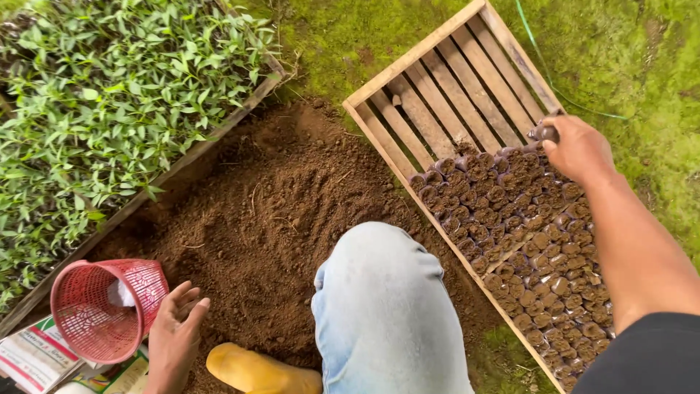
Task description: The person sits on the ground and fills small plastic seedling bags with soil from a pile. They open small plastic packets, pour seeds into their hand, and place seeds into the soil-filled bags. The filled bags are then placed into a wooden slatted tray.
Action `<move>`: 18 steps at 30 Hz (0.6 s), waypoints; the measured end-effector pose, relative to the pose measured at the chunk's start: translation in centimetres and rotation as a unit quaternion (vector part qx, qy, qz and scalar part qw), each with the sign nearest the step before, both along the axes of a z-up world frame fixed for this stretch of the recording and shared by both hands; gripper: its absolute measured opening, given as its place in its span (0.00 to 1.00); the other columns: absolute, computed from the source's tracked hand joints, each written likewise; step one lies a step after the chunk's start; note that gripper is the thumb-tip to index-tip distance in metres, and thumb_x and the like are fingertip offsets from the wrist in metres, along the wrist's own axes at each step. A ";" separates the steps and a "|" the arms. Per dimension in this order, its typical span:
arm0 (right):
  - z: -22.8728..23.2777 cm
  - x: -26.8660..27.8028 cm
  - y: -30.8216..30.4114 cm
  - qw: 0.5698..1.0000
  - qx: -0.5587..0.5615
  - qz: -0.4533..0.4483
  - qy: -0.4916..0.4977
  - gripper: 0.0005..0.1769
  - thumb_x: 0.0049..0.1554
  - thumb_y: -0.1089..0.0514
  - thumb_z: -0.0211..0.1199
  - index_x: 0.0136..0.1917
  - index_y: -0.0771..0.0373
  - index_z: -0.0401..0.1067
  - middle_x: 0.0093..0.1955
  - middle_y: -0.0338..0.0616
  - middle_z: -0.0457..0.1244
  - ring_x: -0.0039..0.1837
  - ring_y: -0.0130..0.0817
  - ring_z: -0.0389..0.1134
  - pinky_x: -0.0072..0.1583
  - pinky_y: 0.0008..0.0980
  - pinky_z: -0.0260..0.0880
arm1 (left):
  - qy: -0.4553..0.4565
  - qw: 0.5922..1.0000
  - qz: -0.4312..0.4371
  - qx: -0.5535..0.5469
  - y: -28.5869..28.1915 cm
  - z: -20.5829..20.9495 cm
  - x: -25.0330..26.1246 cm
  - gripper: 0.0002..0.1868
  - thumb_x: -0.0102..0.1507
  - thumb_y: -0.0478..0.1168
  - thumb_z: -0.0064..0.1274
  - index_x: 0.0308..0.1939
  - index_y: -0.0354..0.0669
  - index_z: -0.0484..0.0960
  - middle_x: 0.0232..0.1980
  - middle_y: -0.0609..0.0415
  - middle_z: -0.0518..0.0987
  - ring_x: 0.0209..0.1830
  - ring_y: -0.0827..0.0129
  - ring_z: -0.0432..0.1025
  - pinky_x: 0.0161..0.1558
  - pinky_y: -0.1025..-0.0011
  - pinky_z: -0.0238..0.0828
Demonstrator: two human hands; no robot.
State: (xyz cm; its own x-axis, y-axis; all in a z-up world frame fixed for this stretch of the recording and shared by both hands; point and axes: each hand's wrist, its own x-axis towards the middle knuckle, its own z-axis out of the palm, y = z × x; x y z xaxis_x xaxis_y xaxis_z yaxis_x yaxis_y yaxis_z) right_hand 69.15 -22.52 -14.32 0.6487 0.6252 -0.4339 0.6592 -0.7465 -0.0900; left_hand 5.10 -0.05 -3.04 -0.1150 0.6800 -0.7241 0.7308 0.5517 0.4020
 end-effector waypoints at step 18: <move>-9.2 4.9 -0.3 0.907 -0.210 0.317 -0.182 0.18 0.70 0.39 0.48 0.63 0.46 0.71 0.52 0.33 0.69 0.56 0.30 0.70 0.63 0.27 0.73 | 0.092 0.995 -0.036 -0.023 0.8 -2.5 2.3 0.30 0.65 0.44 0.50 0.72 0.51 0.68 0.70 0.51 0.73 0.67 0.61 0.71 0.68 0.53 0.65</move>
State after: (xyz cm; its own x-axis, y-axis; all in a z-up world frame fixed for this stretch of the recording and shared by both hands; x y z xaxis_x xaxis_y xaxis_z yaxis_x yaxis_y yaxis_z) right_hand 74.01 -22.80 -23.49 0.3642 0.7516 -0.5499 0.8972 -0.1249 0.4236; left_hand 7.36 0.73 -5.55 -0.2004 0.6581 -0.7258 0.8281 0.5096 0.2335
